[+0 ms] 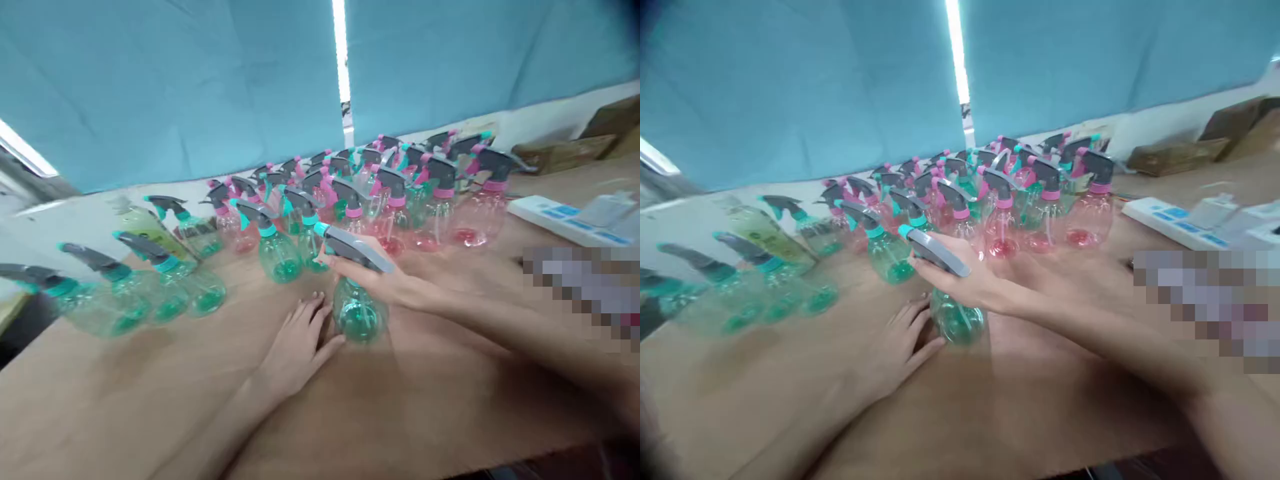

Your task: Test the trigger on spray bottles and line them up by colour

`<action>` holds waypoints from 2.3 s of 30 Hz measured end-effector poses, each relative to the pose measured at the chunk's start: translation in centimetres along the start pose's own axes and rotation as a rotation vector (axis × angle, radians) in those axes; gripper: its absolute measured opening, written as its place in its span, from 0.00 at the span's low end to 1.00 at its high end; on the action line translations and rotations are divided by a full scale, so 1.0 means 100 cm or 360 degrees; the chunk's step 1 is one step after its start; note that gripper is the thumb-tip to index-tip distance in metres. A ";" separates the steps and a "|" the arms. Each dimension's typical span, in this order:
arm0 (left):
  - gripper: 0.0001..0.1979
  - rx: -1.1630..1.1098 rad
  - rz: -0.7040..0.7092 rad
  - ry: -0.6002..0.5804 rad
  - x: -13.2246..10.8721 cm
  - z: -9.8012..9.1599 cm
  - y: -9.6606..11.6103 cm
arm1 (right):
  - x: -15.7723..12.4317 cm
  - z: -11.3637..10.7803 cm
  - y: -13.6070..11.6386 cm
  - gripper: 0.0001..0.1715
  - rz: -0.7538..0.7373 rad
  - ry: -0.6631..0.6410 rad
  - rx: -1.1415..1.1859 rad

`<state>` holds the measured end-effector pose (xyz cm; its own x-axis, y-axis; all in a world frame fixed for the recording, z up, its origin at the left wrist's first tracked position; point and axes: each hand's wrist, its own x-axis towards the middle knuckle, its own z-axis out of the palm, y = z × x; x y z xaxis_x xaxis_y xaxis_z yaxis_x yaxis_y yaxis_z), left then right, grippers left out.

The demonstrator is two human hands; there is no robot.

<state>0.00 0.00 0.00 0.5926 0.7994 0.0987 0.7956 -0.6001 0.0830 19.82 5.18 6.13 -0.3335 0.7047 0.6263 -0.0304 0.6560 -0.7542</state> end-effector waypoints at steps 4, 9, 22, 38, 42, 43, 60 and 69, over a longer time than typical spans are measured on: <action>0.24 -0.0024 -0.0001 0.0018 0.003 0.001 -0.001 | -0.001 0.001 0.000 0.12 -0.0014 0.0010 -0.0010; 0.23 -0.0058 0.0018 0.0055 0.003 -0.001 -0.001 | -0.002 0.001 -0.001 0.12 0.0001 0.0016 -0.0047; 0.24 -0.0101 0.0013 0.0080 0.002 0.000 -0.001 | -0.004 0.001 0.001 0.09 0.0141 -0.0003 0.0041; 0.26 -0.0131 0.0003 0.0105 -0.001 0.001 0.000 | -0.007 0.004 -0.004 0.25 0.0384 0.0142 -0.0135; 0.25 -0.0107 0.0030 0.0138 -0.001 0.003 0.001 | -0.011 -0.001 -0.009 0.25 0.0485 0.0117 -0.0260; 0.25 -0.0097 0.0036 0.0142 -0.001 0.003 0.001 | -0.013 -0.003 -0.010 0.25 0.0500 0.0102 -0.0302; 0.21 -0.0069 -0.0001 0.0305 -0.047 0.005 -0.011 | -0.023 0.007 -0.031 0.22 0.0398 -0.0285 -0.0593; 0.22 -0.0011 -0.0454 0.0438 -0.148 -0.012 -0.066 | 0.043 0.121 -0.003 0.19 0.0019 -0.0417 -0.0495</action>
<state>-14.22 -7.88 -0.78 0.2912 0.8969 0.3327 0.9221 -0.3558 0.1523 6.94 4.77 6.65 -0.5622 0.6464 0.5159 0.2482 0.7269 -0.6403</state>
